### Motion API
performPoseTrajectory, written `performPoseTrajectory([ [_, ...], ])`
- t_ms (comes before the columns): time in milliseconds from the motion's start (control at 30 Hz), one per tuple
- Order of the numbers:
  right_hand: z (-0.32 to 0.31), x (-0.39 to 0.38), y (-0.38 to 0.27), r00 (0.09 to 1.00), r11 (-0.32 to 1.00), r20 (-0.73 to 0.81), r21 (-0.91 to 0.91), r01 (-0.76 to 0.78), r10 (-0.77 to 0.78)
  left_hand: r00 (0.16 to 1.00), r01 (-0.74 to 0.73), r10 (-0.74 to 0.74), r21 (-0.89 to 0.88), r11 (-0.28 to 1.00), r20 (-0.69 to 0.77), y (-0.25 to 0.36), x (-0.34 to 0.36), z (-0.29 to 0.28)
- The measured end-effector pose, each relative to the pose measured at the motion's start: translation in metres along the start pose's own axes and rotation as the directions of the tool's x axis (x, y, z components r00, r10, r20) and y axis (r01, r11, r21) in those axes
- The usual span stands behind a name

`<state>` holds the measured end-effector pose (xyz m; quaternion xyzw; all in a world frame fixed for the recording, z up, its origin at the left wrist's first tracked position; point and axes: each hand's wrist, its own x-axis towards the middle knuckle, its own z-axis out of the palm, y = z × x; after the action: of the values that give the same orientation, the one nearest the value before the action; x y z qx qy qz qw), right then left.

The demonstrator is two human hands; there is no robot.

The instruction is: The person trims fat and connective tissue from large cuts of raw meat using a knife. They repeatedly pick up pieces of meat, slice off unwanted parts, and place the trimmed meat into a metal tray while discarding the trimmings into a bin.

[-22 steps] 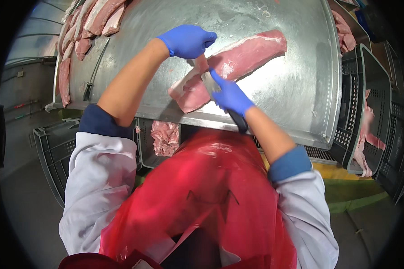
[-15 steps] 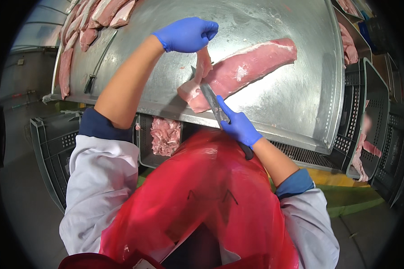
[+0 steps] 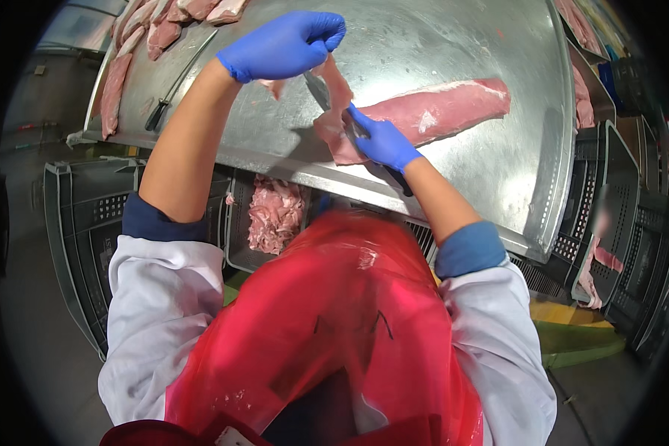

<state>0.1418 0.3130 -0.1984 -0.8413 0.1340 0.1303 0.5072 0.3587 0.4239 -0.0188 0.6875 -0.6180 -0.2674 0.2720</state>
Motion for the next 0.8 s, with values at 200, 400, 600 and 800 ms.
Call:
performPoseTrajectory([
  [200,0.032,-0.087,0.052,0.975,0.973,0.045,-0.062,0.222,-0.22,0.992,0.036,-0.012,0.185,0.982,-0.128,0.022,-0.041,-0.05],
  [400,0.036,0.023,-0.021,0.997,0.995,0.035,-0.065,0.073,-0.071,0.994,0.106,-0.105,0.231,0.967,-0.018,0.058,-0.023,-0.063],
  [600,0.072,0.062,0.001,0.966,0.985,-0.198,-0.085,0.153,-0.167,0.948,0.029,-0.074,-0.148,0.989,-0.308,0.111,-0.059,-0.131],
  [800,-0.001,0.09,0.03,0.918,0.973,-0.389,-0.231,-0.016,-0.077,0.825,0.213,-0.266,-0.16,0.964,-0.498,0.054,-0.093,-0.126],
])
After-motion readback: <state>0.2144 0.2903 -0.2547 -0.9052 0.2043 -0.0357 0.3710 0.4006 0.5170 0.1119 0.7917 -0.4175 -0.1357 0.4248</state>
